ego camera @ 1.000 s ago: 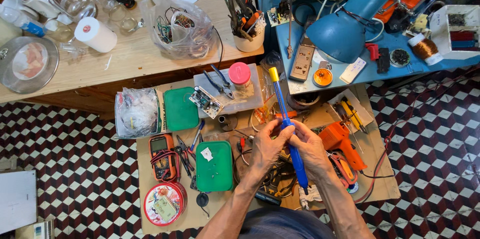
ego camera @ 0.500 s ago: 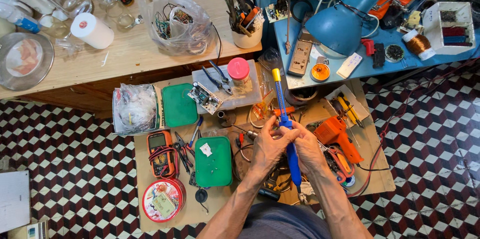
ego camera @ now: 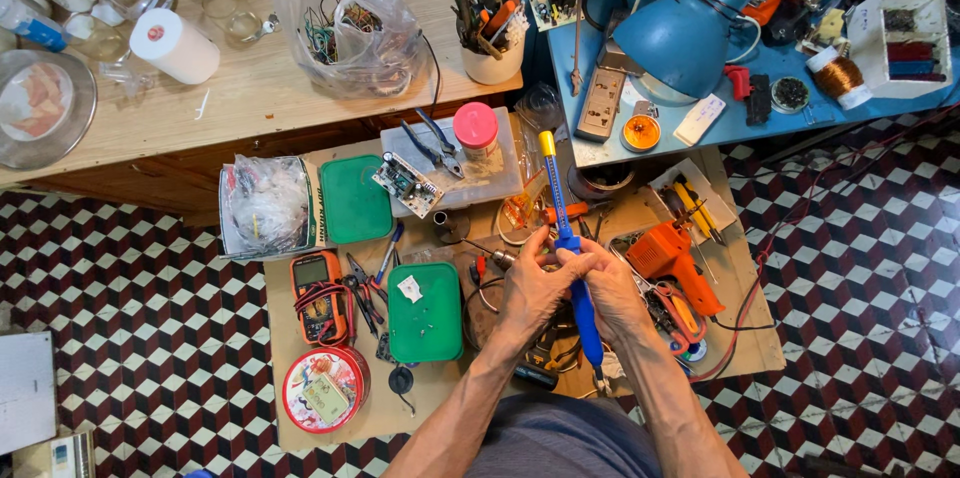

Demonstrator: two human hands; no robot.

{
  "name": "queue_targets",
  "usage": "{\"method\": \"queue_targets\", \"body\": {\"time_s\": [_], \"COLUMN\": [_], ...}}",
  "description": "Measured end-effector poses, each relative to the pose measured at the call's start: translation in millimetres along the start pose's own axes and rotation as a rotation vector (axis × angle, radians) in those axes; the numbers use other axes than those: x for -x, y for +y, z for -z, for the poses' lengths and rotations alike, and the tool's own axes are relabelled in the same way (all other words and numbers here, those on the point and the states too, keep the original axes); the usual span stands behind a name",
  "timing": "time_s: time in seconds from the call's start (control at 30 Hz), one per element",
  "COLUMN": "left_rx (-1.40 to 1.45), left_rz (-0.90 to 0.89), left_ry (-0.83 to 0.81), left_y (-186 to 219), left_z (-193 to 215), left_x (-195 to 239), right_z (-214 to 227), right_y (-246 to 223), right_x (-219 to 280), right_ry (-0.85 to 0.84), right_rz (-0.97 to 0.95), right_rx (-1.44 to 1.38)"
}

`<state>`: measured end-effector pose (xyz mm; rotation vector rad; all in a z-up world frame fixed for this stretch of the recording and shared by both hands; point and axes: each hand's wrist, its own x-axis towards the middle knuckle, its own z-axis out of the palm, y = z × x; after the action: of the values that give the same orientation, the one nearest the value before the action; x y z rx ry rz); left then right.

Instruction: The person works at a cluttered electronics workbench, stripping and twisting wires, handling a circuit board, and manipulating a blue soldering iron. They move items aside to access tools, open a plastic bag of components, and repeatedly adjust the soldering iron's tip and handle.

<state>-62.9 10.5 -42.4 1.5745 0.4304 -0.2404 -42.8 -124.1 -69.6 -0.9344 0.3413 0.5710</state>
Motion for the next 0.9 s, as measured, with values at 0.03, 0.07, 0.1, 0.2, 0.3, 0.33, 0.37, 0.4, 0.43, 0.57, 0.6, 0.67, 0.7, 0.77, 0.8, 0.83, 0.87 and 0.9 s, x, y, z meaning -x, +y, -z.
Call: {"method": "queue_targets", "body": {"time_s": [0.03, 0.07, 0.1, 0.2, 0.3, 0.33, 0.37, 0.4, 0.43, 0.57, 0.6, 0.67, 0.7, 0.77, 0.8, 0.83, 0.87, 0.9], "left_rx": [-0.001, 0.015, 0.031, 0.034, 0.212, 0.304, 0.309, 0.314, 0.317, 0.264, 0.198, -0.010, -0.152, -0.311, -0.327, -0.342, -0.344, -0.347], "left_rz": [-0.008, 0.026, 0.059, -0.117, -0.178, -0.154, -0.114, -0.075, -0.036, -0.152, -0.208, -0.286, -0.307, -0.346, -0.364, -0.384, -0.395, -0.404], "left_ry": [0.000, -0.005, -0.011, 0.074, 0.058, 0.027, -0.021, -0.069, -0.120, -0.053, -0.001, 0.100, 0.143, 0.189, 0.192, 0.199, 0.205, 0.216], "left_y": [-4.4, -9.2, -14.4, -26.5, -29.5, -27.7, -25.0, -20.9, -15.4, 17.4, 25.9, 41.9, 48.8, 61.8, 67.2, 72.9, 77.8, 80.6], "left_z": [0.3, 0.9, 1.5, 4.3, 11.2, 14.0, 16.3, 18.5, 20.1, 23.1, 23.9, 24.7, 23.5, 19.0, 15.7, 12.7, 8.6, 4.1], "left_x": [-3.1, -7.4, -13.0, -38.7, -62.9, -69.2, -72.6, -74.6, -74.7, -64.5, -57.6, -42.6, -34.6, -22.3, -16.7, -13.5, -12.2, -10.9], "right_z": [0.0, -0.3, -0.2, -1.6, -8.4, -12.2, -15.9, -21.1, -26.8, -32.4, -30.6, -26.0, -24.7, -21.1, -21.5, -23.7, -25.2, -26.1], "right_y": [0.9, 1.7, 1.9, -1.0, -3.8, -3.0, -2.0, 0.7, 3.6, -10.4, -20.8, -45.2, -55.4, -77.0, -82.2, -86.8, -90.7, -92.1], "right_x": [-0.4, -0.3, 1.0, 7.2, 14.4, 16.2, 18.5, 19.3, 19.1, 16.4, 13.0, 1.8, -4.6, -17.2, -20.5, -25.5, -29.1, -31.4], "right_ry": [0.016, 0.033, 0.001, -0.059, -0.064, -0.077, -0.087, -0.050, -0.012, -0.002, 0.070, 0.216, 0.196, 0.159, 0.158, 0.154, 0.149, 0.152], "right_rz": [-0.013, -0.025, -0.011, 0.011, 0.005, 0.011, 0.017, 0.002, -0.010, -0.050, 0.027, 0.174, 0.243, 0.385, 0.410, 0.437, 0.463, 0.468], "right_rx": [-0.007, -0.014, 0.009, 0.064, 0.074, 0.073, 0.070, 0.054, 0.037, 0.306, 0.349, 0.428, 0.393, 0.323, 0.368, 0.414, 0.461, 0.452]}}
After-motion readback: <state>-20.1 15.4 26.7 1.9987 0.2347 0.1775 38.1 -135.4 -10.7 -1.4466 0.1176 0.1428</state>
